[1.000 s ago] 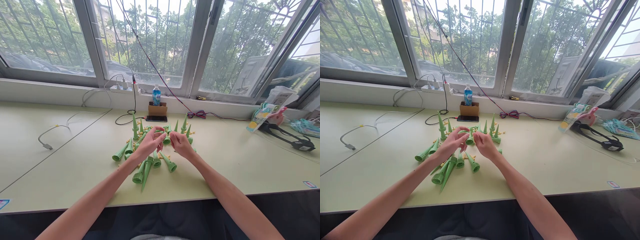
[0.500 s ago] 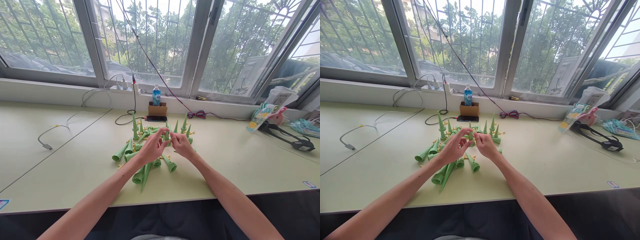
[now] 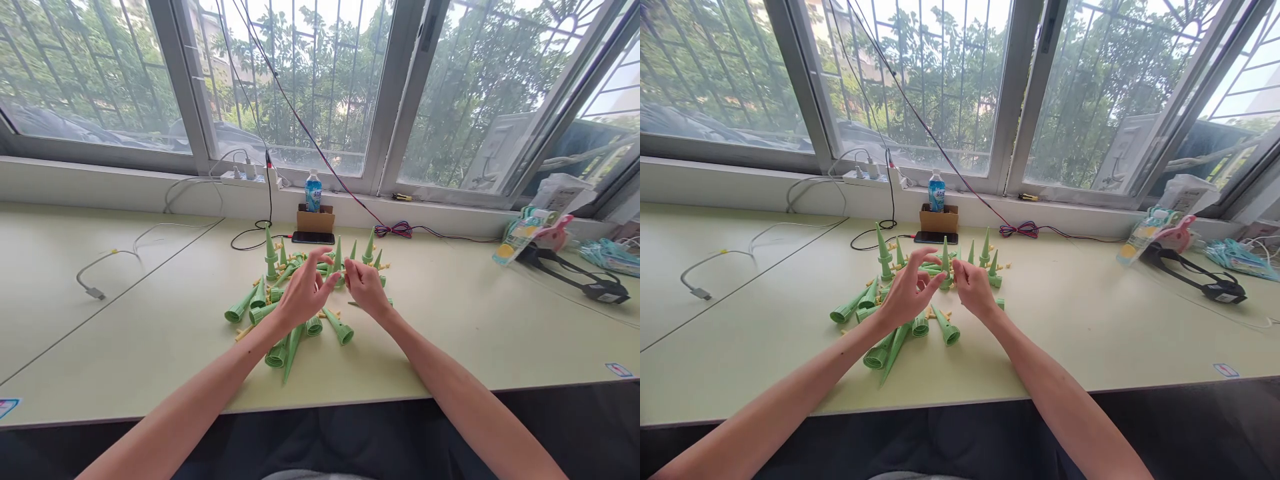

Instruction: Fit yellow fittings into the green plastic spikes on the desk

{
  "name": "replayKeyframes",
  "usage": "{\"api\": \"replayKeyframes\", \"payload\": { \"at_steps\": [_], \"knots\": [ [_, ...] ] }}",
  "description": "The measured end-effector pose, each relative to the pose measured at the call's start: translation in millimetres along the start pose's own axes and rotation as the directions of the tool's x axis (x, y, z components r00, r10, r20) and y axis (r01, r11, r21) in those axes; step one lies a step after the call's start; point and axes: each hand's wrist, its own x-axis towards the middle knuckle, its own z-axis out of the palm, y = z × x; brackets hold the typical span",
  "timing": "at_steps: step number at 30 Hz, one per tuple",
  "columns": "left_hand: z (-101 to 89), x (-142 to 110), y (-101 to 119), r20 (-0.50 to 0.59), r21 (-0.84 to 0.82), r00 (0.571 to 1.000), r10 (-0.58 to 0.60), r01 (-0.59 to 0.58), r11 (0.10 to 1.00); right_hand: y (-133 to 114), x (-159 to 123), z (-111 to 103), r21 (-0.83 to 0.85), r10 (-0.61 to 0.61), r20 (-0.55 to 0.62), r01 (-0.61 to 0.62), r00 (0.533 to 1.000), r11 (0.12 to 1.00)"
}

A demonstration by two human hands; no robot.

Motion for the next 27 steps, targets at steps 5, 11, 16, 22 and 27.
{"api": "replayKeyframes", "payload": {
  "at_steps": [5,11,16,22,27],
  "knots": [
    [-3.5,4.8,-0.3,0.006,-0.104,0.992,-0.126,0.126,0.987,-0.3,-0.2,-1.2,0.019,0.012,-0.053,-0.011,0.999,1.0],
    [-5.9,8.8,0.2,0.331,-0.333,0.881,-0.339,0.445,0.831,-3.3,-2.9,-1.2,-0.001,-0.062,0.03,0.062,0.998,0.998],
    [-6.2,9.2,-1.8,0.386,-0.396,0.845,-0.37,0.514,0.761,-5.1,-4.7,-1.9,0.003,-0.073,0.085,0.073,0.994,0.997],
    [-7.1,10.0,-5.6,0.36,-0.376,0.837,-0.413,0.535,0.756,-6.9,-4.9,-3.4,0.009,-0.102,0.143,0.102,0.984,0.995],
    [-8.7,10.5,-5.9,0.363,-0.384,0.835,-0.414,0.539,0.749,-4.1,-4.1,-2.6,0.004,-0.105,0.149,0.106,0.983,0.994]
  ]
}}
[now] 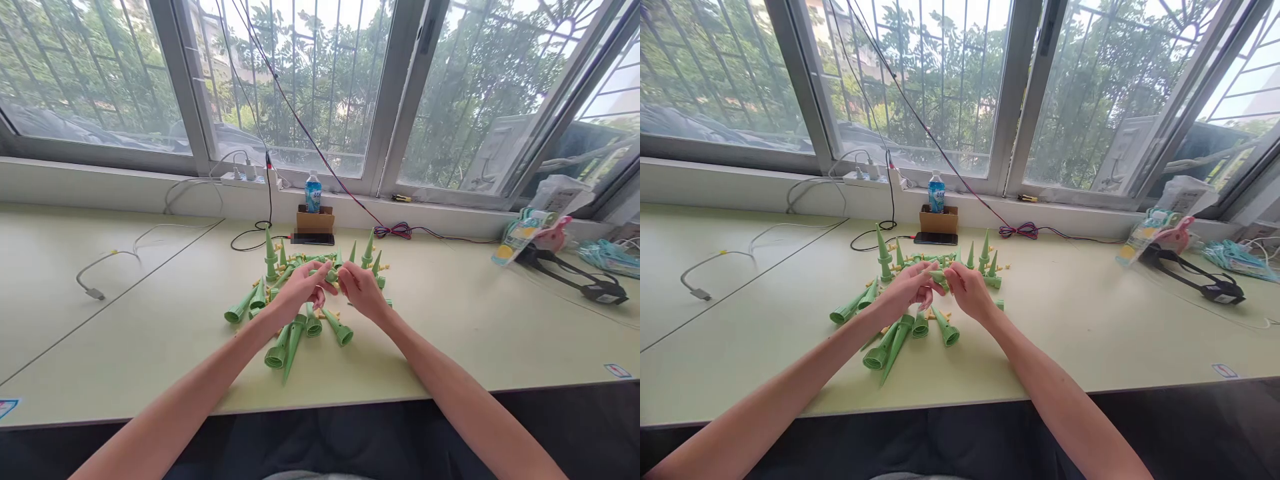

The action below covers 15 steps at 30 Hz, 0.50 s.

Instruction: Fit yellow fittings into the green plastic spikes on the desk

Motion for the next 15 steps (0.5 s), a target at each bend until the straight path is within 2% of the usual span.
{"api": "replayKeyframes", "payload": {
  "at_steps": [4,8,11,15],
  "knots": [
    [0.7,-2.0,0.4,0.0,0.025,1.0,0.009,-0.009,1.0,1.4,0.5,0.5,0.002,0.011,-0.01,-0.011,1.0,1.0],
    [2.1,-3.7,-2.7,-0.028,0.206,0.995,0.097,-0.089,0.974,3.2,1.3,1.5,-0.003,0.049,-0.029,-0.05,0.998,0.999],
    [2.4,-3.4,-7.6,-0.017,0.372,0.971,0.239,-0.216,0.903,5.0,2.1,2.7,0.007,0.088,-0.045,-0.087,0.995,0.996],
    [2.7,-2.7,-12.6,-0.004,0.605,0.913,0.407,-0.322,0.729,6.1,3.1,4.0,0.035,0.134,-0.062,-0.132,0.989,0.991]
  ]
}}
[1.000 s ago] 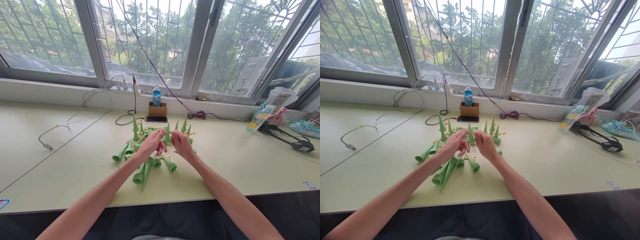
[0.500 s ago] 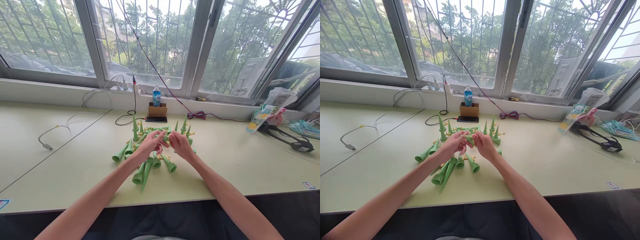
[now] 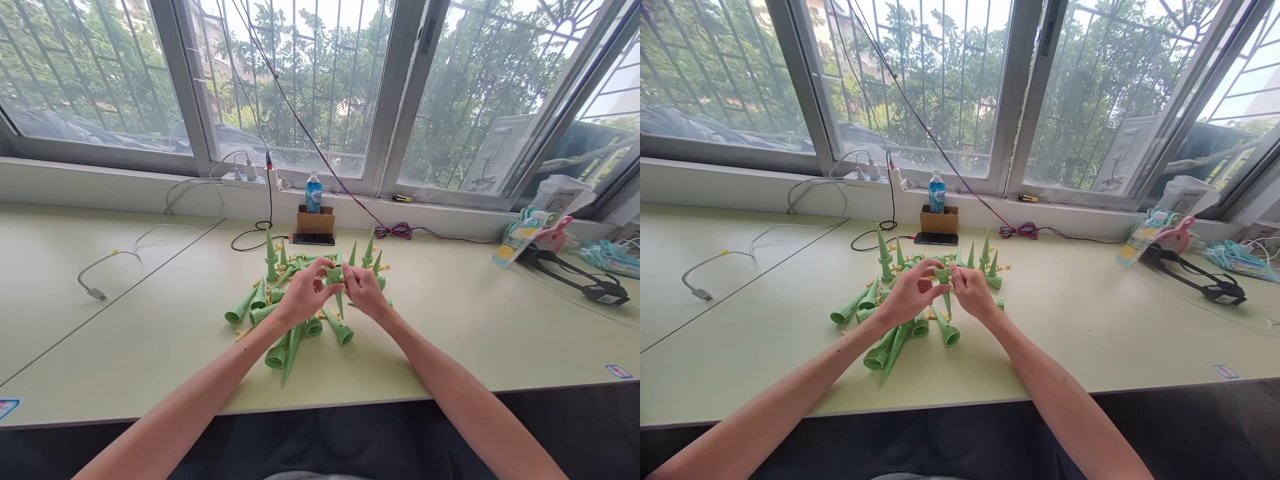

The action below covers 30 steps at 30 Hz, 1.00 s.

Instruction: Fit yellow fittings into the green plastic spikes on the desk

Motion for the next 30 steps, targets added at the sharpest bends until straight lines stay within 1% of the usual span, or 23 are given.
{"api": "replayKeyframes", "payload": {
  "at_steps": [3,7,9,12,14,16,18,20,23,26,28,30],
  "knots": [
    [1.4,-0.6,0.4,-0.027,0.117,0.997,0.076,-0.072,0.991,-0.7,0.4,0.8,0.014,0.026,-0.003,-0.026,1.0,1.0],
    [2.8,-0.2,3.0,-0.056,0.134,0.993,0.101,-0.093,0.987,-1.7,0.5,2.5,0.026,0.026,-0.019,-0.026,0.999,0.999],
    [3.4,0.5,4.1,-0.073,0.121,0.994,0.078,-0.069,0.99,-1.4,0.4,3.2,0.026,0.018,-0.034,-0.017,0.999,1.0],
    [3.2,1.4,3.8,-0.079,0.07,0.997,0.008,-0.002,0.998,-0.3,0.4,2.9,0.042,0.008,-0.057,-0.006,0.998,0.999],
    [2.4,1.9,2.5,-0.061,0.005,0.997,-0.046,0.046,0.999,0.4,0.4,1.9,0.059,0.006,-0.075,-0.001,0.997,0.998],
    [1.2,2.8,1.3,-0.022,-0.102,0.993,-0.118,0.115,0.988,0.7,0.4,0.6,0.072,0.002,-0.089,0.005,0.996,0.997],
    [0.0,4.2,1.1,0.05,-0.255,0.978,-0.201,0.207,0.945,0.1,0.1,-0.3,0.074,-0.005,-0.096,0.012,0.995,0.997],
    [-1.3,6.0,2.5,0.135,-0.408,0.953,-0.271,0.303,0.861,-1.3,-0.6,-1.0,0.059,-0.021,-0.092,0.026,0.996,0.998],
    [-3.4,8.2,6.1,0.234,-0.546,0.913,-0.334,0.407,0.732,-4.5,-2.3,-1.6,0.01,-0.078,-0.04,0.078,0.996,0.997],
    [-4.8,9.2,7.7,0.301,-0.61,0.893,-0.335,0.45,0.652,-7.2,-3.6,-2.2,-0.006,-0.109,0.018,0.11,0.994,0.994],
    [-5.3,9.3,6.9,0.31,-0.628,0.894,-0.322,0.447,0.637,-7.5,-3.7,-2.6,0.001,-0.094,0.038,0.094,0.995,0.996],
    [-5.6,9.1,5.3,0.295,-0.634,0.904,-0.311,0.428,0.644,-6.9,-3.5,-2.9,0.006,-0.07,0.052,0.07,0.996,0.998]
  ]
}}
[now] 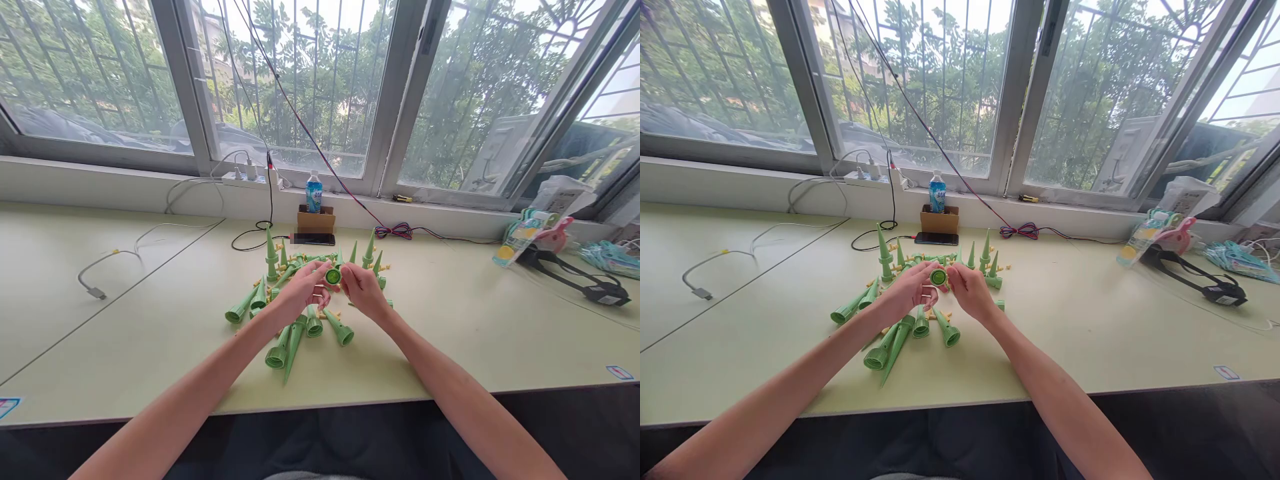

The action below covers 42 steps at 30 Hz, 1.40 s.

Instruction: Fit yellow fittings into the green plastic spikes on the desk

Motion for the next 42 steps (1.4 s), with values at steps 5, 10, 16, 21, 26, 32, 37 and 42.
{"api": "replayKeyframes", "payload": {
  "at_steps": [5,10,16,21,26,32,37,42],
  "knots": [
    [-1.4,-2.5,0.6,-0.042,0.091,0.995,0.092,-0.087,0.992,2.9,0.7,0.3,0.0,0.018,0.027,-0.018,0.999,1.0],
    [1.4,-7.6,2.5,-0.032,0.277,0.978,0.204,-0.187,0.942,5.9,1.8,0.4,-0.018,0.01,0.028,-0.01,1.0,1.0],
    [3.0,-8.1,-3.7,0.016,0.511,0.928,0.372,-0.328,0.794,9.3,2.1,1.4,-0.047,0.022,0.029,-0.021,0.999,0.999],
    [3.4,-8.0,-7.3,0.067,0.643,0.888,0.455,-0.387,0.661,8.4,2.5,2.8,-0.059,0.055,0.008,-0.055,0.998,0.997],
    [2.7,-8.5,-11.6,0.133,0.734,0.843,0.522,-0.438,0.519,8.1,3.8,2.7,-0.039,0.115,-0.002,-0.115,0.993,0.993],
    [4.7,-8.5,-12.0,0.142,0.752,0.827,0.543,-0.447,0.485,10.6,5.0,5.3,0.021,0.15,-0.023,-0.149,0.988,0.989],
    [8.0,-6.6,-8.8,0.042,0.684,0.839,0.542,-0.419,0.596,11.1,5.3,6.5,0.057,0.162,-0.054,-0.159,0.985,0.986],
    [5.7,-3.9,-9.4,0.018,0.632,0.893,0.449,-0.359,0.687,10.6,4.3,7.2,0.096,0.175,-0.055,-0.169,0.983,0.981]
  ]
}}
